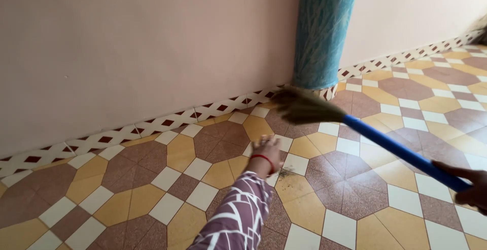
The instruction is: The person sweeps a tiled floor using a broom with a blue handle. They move the broom back and forth along the wall and around a cylindrical column, gathering debris into a small pile.
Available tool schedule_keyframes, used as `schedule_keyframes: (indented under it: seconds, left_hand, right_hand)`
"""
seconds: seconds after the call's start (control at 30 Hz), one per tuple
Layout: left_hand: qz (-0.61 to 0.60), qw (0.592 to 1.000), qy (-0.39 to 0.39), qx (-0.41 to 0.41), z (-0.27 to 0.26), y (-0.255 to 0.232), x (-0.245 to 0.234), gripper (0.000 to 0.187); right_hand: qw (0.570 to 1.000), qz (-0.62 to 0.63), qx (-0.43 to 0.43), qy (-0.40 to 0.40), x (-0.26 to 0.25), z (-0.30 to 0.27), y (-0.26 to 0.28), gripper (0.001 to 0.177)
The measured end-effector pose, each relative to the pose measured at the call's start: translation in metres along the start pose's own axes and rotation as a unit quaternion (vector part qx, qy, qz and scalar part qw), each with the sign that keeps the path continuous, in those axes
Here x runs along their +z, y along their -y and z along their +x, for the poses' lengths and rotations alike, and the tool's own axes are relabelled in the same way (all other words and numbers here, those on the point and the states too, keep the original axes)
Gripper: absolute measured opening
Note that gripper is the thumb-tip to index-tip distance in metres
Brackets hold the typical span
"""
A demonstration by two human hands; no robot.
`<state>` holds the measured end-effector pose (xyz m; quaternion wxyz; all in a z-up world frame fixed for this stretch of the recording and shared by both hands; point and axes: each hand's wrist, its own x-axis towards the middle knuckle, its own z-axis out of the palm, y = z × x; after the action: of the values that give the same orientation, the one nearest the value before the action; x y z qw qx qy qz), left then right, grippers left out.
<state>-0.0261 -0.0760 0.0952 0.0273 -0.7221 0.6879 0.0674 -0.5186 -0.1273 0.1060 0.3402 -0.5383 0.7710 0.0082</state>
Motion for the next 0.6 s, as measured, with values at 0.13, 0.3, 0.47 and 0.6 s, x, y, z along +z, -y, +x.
schedule_keyframes:
  seconds: [0.13,0.3,0.47,0.6]
  left_hand:
    - [-0.010,0.994,0.016,-0.108,-0.008,0.029,-0.009,0.094]
    - [0.000,0.997,0.032,-0.076,-0.020,0.022,-0.016,0.087]
    - [0.032,0.997,0.032,-0.065,-0.018,0.012,-0.008,0.086]
    - [0.040,0.997,0.033,-0.050,-0.019,-0.008,-0.015,0.085]
  right_hand:
    - [0.999,-0.034,0.009,0.011,0.031,0.001,0.018,0.094]
    - [0.997,-0.032,-0.060,0.022,0.016,-0.008,0.004,0.101]
    - [0.999,-0.006,-0.037,0.018,0.031,0.011,-0.009,0.062]
    - [0.998,0.019,-0.038,0.054,0.077,0.008,0.009,0.042]
